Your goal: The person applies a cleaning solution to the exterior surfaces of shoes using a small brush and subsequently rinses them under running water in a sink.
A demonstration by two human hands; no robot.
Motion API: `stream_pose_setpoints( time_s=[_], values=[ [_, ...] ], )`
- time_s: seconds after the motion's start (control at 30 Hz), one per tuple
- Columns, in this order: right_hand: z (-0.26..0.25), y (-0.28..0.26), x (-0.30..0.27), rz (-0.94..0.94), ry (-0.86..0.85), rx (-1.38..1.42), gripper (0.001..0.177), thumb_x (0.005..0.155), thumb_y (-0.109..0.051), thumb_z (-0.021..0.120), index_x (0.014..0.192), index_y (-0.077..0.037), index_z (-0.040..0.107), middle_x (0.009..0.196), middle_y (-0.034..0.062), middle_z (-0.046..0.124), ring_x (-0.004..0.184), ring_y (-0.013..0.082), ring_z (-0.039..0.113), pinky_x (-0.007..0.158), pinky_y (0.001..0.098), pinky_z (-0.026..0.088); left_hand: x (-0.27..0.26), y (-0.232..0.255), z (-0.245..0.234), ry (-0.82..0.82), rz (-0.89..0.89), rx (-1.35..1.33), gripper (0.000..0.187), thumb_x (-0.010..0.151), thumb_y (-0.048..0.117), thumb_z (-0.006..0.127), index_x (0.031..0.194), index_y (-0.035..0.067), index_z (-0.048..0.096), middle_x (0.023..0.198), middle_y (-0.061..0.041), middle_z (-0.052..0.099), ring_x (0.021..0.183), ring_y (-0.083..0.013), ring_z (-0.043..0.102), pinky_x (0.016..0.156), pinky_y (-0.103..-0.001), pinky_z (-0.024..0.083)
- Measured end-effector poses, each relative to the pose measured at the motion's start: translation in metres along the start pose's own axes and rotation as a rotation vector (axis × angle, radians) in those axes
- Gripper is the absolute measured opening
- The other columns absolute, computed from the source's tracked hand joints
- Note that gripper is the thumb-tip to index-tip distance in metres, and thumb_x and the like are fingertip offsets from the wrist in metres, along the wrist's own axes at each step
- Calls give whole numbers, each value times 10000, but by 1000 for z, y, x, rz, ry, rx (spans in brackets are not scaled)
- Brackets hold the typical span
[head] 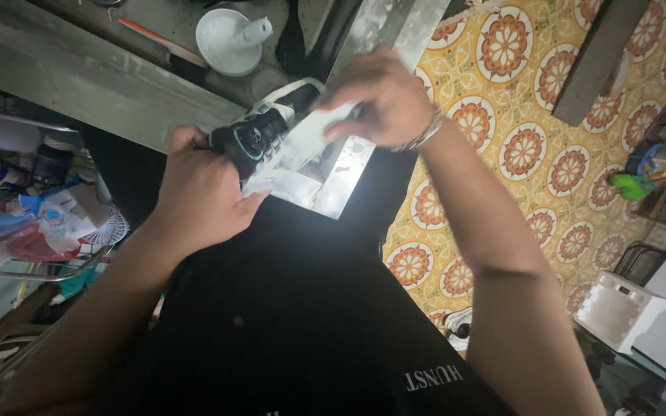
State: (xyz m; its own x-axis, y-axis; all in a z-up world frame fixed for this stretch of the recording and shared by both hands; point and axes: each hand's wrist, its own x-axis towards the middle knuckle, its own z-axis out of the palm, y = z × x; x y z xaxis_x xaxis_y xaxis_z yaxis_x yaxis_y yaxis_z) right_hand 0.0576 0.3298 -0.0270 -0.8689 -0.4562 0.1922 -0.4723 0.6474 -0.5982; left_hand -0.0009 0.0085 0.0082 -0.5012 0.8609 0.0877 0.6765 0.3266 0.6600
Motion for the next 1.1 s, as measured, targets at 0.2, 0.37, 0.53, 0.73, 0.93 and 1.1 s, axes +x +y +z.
stream_pose_setpoints(
  time_s=[0.2, 0.37, 0.53, 0.73, 0.93, 1.1],
  values=[
    [-12, 11, 5, 56, 69, -32, 366, 816, -419, 960, 999, -171, 763, 947, 12, 725, 897, 236, 696, 825, 397, 418, -2, 0, 3, -30, -36, 59, 173, 769, 234, 811, 811, 96, 716, 636, -113, 650, 570, -304, 598, 893, -429, 364],
    [-7, -18, 23, 87, 17, 29, 336, 817, -384, 943, 1044, -178, 805, 903, -7, 730, 854, 218, 665, 765, 391, 408, -11, -6, -7, 12, -92, -16, 191, 764, 227, 812, 883, 106, 726, 694, -99, 683, 624, -295, 624, 906, -445, 359],
    [-20, 17, 38, 270, 217, -693, 340, 863, -382, 943, 1106, -181, 815, 948, 23, 746, 918, 237, 663, 788, 436, 431, -30, -37, -39, 135, -131, 53, 396, 815, 215, 791, 1197, 127, 744, 955, -74, 740, 840, -268, 666, 947, -477, 340],
    [100, 99, 102, 467, 222, 252, 651, 939, 65, 650, 1545, -92, 472, 1486, 182, 608, 1405, 331, 593, 1166, 365, 478, -79, -92, -74, 199, -390, 427, 232, 1017, 345, 753, 1187, 189, 727, 1056, -78, 728, 1047, -252, 676, 1140, -532, 254],
    [257, 154, 204, 657, 24, 673, 603, 971, -128, 746, 1516, -96, 490, 1453, 136, 684, 1376, 250, 661, 1162, 325, 508, -118, -121, -80, 243, -443, 720, 344, 1081, 373, 561, 1298, 116, 629, 1231, -69, 643, 1228, -272, 576, 1219, -491, 175],
    [327, 147, 251, 649, -426, 210, 575, 1003, -272, 715, 1502, -86, 498, 1378, 141, 700, 1279, 266, 675, 1083, 346, 528, -102, -106, -85, 290, -637, 652, 233, 1038, 314, 613, 1140, 107, 641, 1180, -72, 648, 1142, -281, 586, 1139, -497, 244]
  ],
)
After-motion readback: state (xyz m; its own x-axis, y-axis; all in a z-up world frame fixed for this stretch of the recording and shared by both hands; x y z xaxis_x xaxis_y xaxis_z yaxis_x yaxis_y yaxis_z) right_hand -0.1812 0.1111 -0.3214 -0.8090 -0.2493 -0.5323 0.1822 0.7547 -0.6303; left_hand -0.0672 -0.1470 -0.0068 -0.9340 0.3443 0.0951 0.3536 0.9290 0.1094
